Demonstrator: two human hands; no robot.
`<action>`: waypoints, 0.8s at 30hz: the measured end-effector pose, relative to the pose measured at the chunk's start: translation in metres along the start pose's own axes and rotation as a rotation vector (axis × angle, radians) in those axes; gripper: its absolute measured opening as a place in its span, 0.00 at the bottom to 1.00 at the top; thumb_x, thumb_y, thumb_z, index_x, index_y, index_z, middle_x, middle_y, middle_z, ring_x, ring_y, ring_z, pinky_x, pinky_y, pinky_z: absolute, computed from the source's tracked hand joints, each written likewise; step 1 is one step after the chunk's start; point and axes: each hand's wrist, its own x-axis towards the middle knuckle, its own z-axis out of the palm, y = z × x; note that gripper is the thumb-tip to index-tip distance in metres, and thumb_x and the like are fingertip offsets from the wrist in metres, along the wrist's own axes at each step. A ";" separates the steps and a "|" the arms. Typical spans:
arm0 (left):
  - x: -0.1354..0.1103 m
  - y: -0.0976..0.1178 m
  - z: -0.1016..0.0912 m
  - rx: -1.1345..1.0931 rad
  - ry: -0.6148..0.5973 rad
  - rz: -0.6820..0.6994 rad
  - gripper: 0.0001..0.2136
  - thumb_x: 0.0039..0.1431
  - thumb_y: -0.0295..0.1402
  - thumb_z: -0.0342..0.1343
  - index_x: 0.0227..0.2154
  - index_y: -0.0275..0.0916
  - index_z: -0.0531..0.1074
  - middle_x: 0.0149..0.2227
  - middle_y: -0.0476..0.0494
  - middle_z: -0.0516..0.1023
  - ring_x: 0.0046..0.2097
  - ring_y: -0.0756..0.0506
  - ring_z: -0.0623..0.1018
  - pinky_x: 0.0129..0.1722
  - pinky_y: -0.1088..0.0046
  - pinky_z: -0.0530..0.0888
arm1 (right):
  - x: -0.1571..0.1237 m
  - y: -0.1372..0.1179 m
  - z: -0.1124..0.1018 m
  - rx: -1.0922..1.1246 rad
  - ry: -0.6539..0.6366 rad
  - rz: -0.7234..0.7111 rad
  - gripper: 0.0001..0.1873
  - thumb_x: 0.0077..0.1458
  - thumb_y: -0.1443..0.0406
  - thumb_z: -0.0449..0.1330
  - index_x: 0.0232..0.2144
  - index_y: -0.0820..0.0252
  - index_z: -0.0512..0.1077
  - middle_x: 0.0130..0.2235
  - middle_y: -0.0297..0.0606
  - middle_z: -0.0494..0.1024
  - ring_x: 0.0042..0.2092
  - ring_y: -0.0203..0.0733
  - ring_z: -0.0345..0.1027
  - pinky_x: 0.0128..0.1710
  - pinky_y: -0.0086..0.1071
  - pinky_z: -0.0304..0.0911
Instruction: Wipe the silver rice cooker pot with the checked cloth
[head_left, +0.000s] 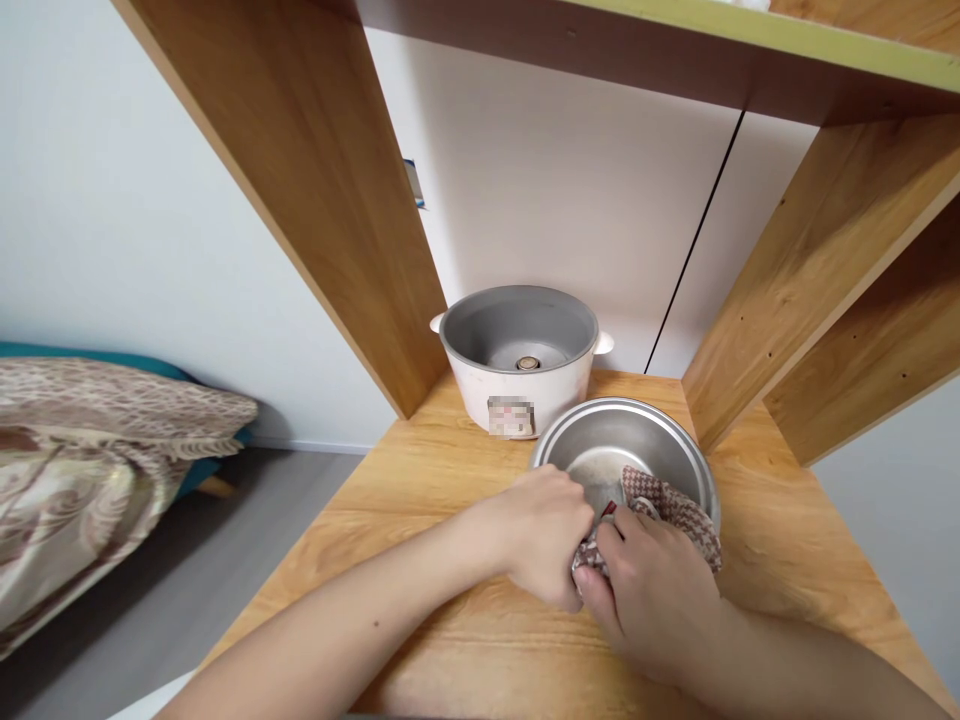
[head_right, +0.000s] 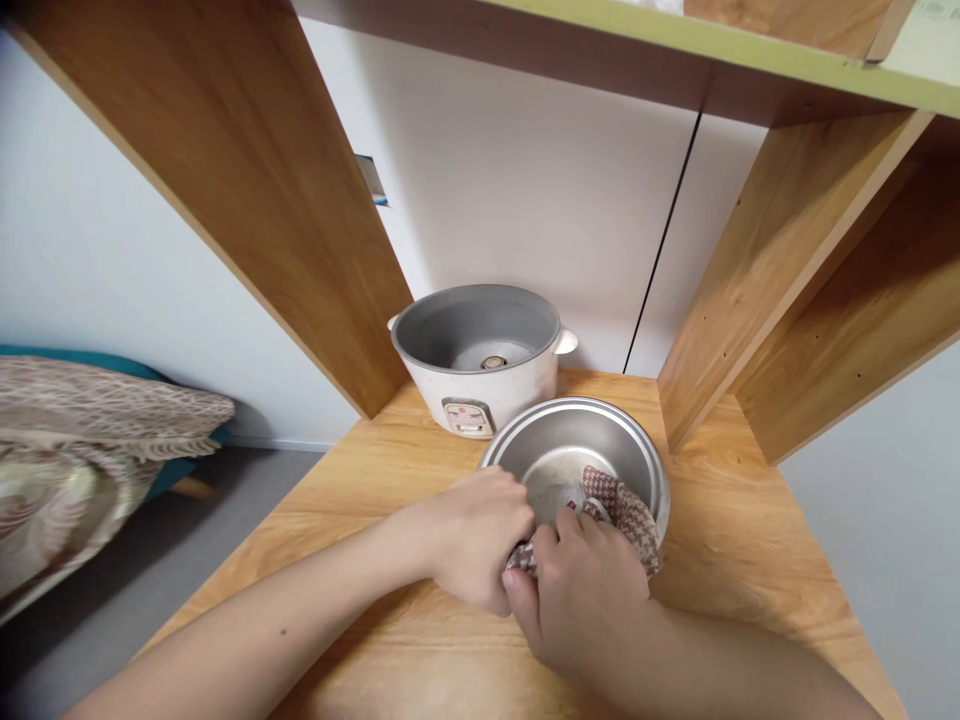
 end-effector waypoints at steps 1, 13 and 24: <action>0.000 0.000 0.000 -0.002 -0.003 0.000 0.13 0.40 0.45 0.59 0.18 0.40 0.75 0.21 0.39 0.79 0.25 0.34 0.80 0.21 0.62 0.70 | 0.000 0.001 0.001 -0.007 0.017 -0.006 0.14 0.65 0.57 0.52 0.35 0.58 0.73 0.39 0.44 0.77 0.35 0.47 0.70 0.35 0.38 0.59; -0.001 -0.002 -0.002 0.013 -0.040 -0.005 0.12 0.41 0.45 0.59 0.20 0.41 0.76 0.24 0.38 0.81 0.28 0.34 0.81 0.24 0.63 0.73 | 0.000 0.009 -0.005 -0.046 -0.002 -0.122 0.13 0.66 0.58 0.52 0.34 0.57 0.72 0.35 0.40 0.76 0.34 0.45 0.68 0.31 0.37 0.56; -0.001 -0.004 0.000 -0.009 -0.035 0.008 0.12 0.40 0.44 0.60 0.21 0.40 0.77 0.24 0.37 0.81 0.28 0.34 0.81 0.24 0.62 0.74 | 0.004 0.009 -0.017 -0.017 -0.125 -0.118 0.17 0.68 0.58 0.47 0.38 0.58 0.73 0.38 0.42 0.77 0.38 0.48 0.71 0.34 0.39 0.60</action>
